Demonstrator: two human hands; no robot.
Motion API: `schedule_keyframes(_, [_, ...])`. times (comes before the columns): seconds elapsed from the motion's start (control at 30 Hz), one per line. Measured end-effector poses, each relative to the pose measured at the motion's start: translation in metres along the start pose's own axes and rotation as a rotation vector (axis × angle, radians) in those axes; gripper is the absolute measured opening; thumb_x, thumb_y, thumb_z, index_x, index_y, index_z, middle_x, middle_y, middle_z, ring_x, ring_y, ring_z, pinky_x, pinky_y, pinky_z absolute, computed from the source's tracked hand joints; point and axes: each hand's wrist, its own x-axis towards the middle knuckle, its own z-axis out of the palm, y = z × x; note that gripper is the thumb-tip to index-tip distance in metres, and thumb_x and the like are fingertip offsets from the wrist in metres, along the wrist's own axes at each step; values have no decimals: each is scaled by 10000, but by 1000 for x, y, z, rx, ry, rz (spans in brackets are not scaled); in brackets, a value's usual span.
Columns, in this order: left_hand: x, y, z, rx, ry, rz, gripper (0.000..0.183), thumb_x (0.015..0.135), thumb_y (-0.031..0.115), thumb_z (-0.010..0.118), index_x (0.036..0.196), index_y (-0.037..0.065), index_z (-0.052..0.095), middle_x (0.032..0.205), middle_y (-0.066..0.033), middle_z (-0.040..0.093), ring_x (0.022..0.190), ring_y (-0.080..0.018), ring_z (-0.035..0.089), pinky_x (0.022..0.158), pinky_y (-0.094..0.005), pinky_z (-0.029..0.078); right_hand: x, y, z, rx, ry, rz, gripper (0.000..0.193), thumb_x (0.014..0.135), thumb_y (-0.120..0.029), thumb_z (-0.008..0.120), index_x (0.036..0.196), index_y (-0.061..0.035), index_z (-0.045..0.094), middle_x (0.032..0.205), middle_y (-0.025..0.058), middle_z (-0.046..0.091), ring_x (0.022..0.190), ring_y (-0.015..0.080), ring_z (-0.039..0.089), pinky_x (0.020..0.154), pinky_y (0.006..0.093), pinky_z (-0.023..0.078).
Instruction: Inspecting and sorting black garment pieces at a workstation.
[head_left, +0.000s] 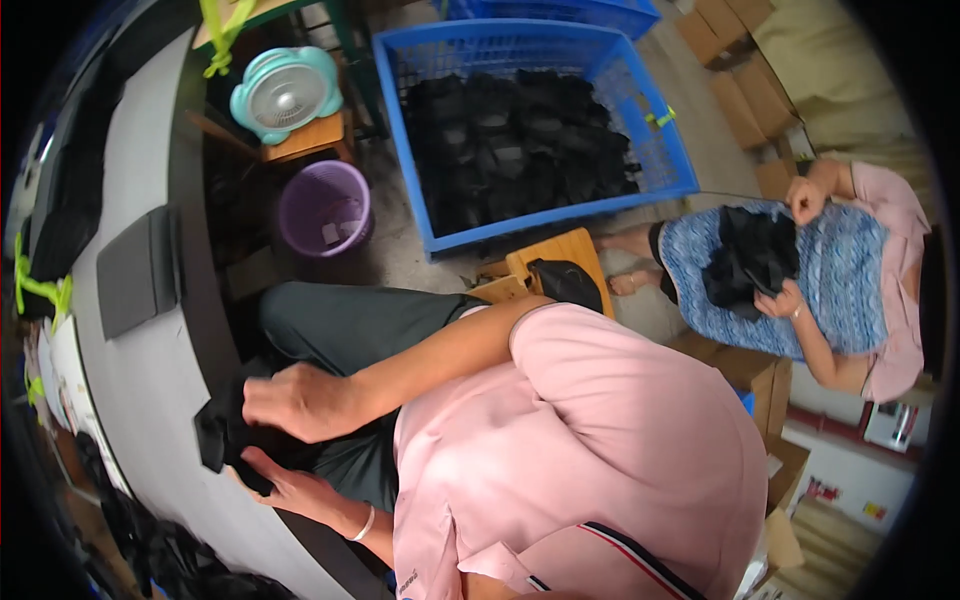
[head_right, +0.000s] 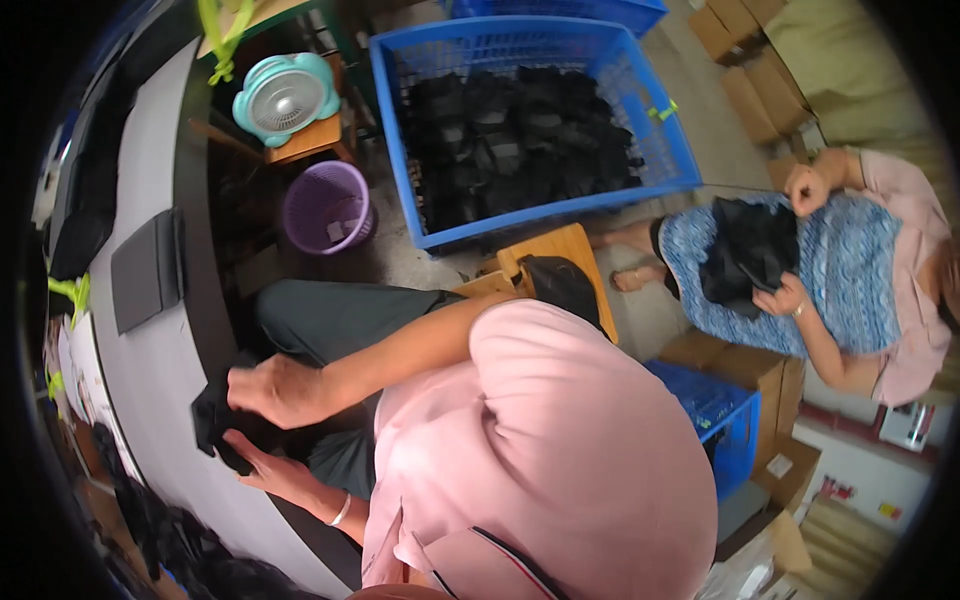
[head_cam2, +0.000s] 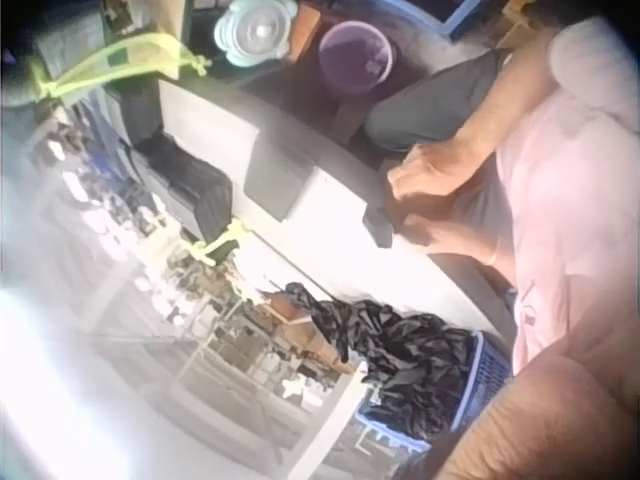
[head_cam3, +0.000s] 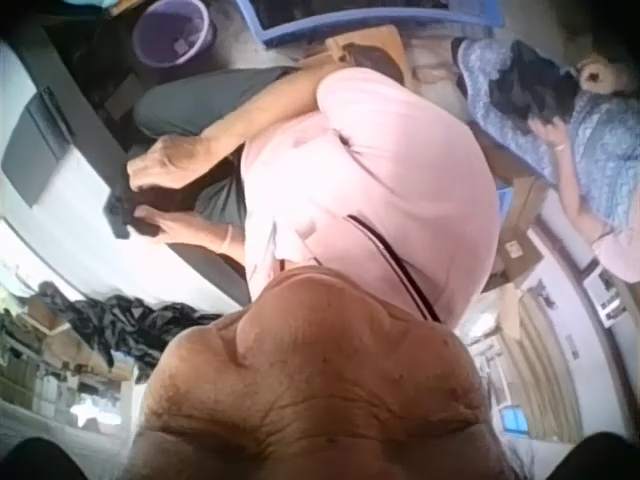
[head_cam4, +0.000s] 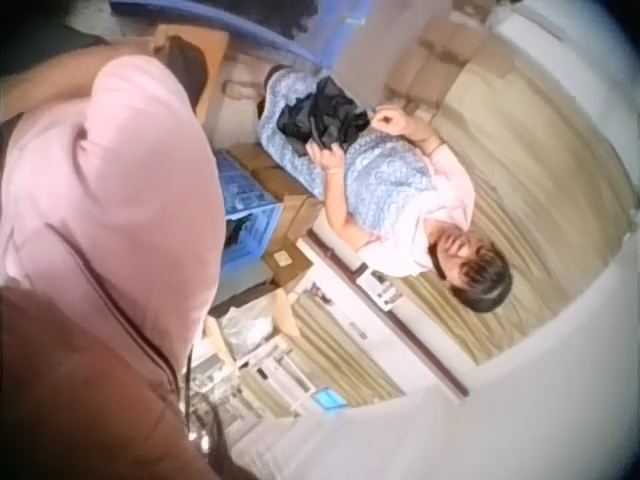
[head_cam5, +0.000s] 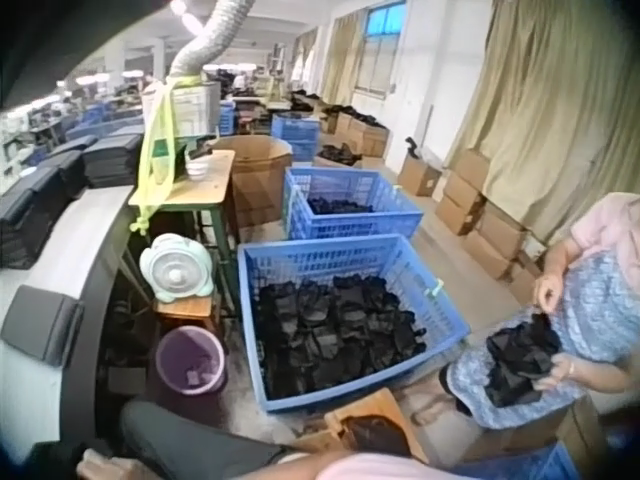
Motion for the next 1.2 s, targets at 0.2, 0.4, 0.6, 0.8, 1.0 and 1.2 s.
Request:
schedule_keyframes(0.2, [15, -12, 2, -211, -124, -76, 217, 958, 102, 597, 1085, -54, 677, 1076, -98, 675, 967, -148, 607, 886, -299, 495, 9, -8, -49, -15, 96, 238, 101, 884, -4, 637, 958, -54, 591, 918, 144, 585, 818, 379, 624, 663, 431, 494])
schedule_keyframes(0.4, [11, 0, -4, -344, -169, 53, 181, 982, 108, 631, 1071, -41, 682, 994, -20, 683, 919, -58, 588, 832, -202, 464, -15, -26, -46, 266, -18, 584, 41, 948, -19, 567, 980, 7, 571, 832, 68, 576, 581, 112, 568, 542, 255, 453])
schedule_keyframes(0.6, [22, -7, -13, -482, -256, 98, 177, 977, 90, 625, 1107, -25, 663, 1115, -37, 664, 1009, -89, 587, 873, -233, 466, -11, -45, -38, -87, 6, 219, 43, 953, 1, 551, 994, -12, 556, 876, 91, 549, 619, 170, 565, 555, 288, 445])
schedule_keyframes(0.8, [1, -20, -10, -704, -418, -34, 192, 949, 0, 598, 1122, -48, 666, 1073, -47, 680, 971, -109, 620, 890, -251, 489, -2, -66, -38, -177, 51, 39, 113, 928, 22, 582, 1030, -27, 574, 909, 112, 571, 746, 266, 603, 642, 346, 494])
schedule_keyframes(1.0, [5, 17, -11, -162, -304, 462, 416, 787, -131, 566, 1130, 51, 716, 1054, -72, 622, 926, -160, 601, 826, -223, 452, -30, -84, -29, -320, -120, -639, 254, 848, -25, 622, 1099, 1, 590, 1161, 192, 601, 1048, 350, 632, 920, 411, 525])
schedule_keyframes(1.2, [-18, 34, -12, -71, -529, 612, 378, 732, -77, 618, 1053, 72, 751, 889, -84, 663, 848, -198, 645, 768, -271, 500, -25, -26, -47, -432, -392, -226, 288, 852, -9, 600, 1138, -2, 568, 1027, 154, 600, 956, 337, 624, 838, 381, 536])
